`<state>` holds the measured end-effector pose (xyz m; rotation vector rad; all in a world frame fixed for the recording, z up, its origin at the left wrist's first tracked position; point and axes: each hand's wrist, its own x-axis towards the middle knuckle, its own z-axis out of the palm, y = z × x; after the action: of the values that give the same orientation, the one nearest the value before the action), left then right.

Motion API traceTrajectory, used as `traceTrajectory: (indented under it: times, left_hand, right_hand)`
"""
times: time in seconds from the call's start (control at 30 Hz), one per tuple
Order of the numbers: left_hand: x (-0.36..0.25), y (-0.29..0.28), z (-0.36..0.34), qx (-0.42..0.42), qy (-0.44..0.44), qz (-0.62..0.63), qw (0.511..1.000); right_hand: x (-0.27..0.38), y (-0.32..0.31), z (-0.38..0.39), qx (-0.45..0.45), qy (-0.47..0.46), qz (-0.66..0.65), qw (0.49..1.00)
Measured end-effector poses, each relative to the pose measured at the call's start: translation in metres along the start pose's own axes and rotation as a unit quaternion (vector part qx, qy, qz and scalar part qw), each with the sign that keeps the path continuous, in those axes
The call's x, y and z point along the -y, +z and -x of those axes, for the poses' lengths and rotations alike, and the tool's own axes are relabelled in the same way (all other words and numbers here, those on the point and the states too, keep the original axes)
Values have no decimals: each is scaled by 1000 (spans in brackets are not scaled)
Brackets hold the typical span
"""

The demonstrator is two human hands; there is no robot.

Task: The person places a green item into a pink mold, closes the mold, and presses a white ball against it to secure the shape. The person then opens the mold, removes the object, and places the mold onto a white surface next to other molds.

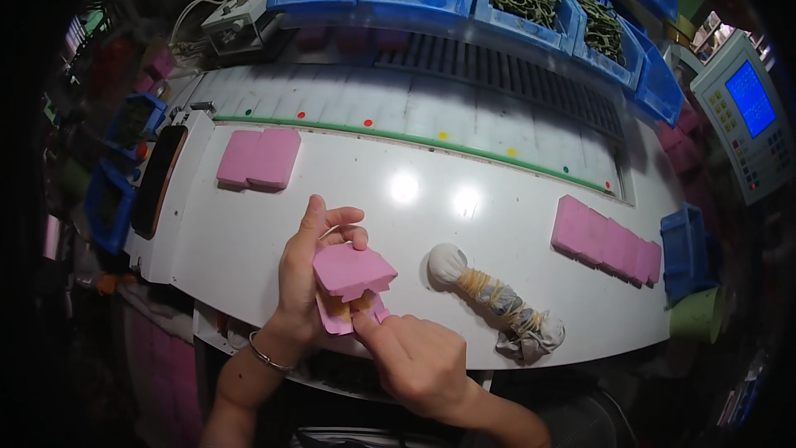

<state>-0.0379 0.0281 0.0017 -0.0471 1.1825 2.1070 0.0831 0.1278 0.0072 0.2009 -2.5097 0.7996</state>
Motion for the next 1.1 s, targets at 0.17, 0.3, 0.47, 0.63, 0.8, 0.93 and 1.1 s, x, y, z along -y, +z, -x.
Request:
traceTrajectory:
  times: [0.17, 0.3, 0.47, 0.63, 0.8, 0.93, 1.1]
  left_hand:
    - [4, 0, 1, 0, 5, -48, 999]
    - [5, -1, 0, 4, 6, -80, 997]
    - [4, 1, -1, 13, 15, -82, 996]
    - [5, 2, -1, 14, -1, -7, 1000]
    - [7, 0, -2, -8, -20, 23, 1000]
    - [8, 2, -3, -24, -16, 9, 1000]
    - [13, 5, -4, -19, 14, -12, 1000]
  right_hand:
    - [-6, -9, -6, 57, 34, -66, 996]
    - [-7, -10, -10, 103, 23, -93, 990]
    - [-2, -8, -5, 118, 24, -44, 992]
    - [-8, -1, 2, 49, -26, -3, 998]
    - [-3, -8, -1, 71, -34, 17, 997]
    - [-3, -9, -2, 81, -63, 68, 992]
    - [-4, -8, 0, 84, -98, 145, 981]
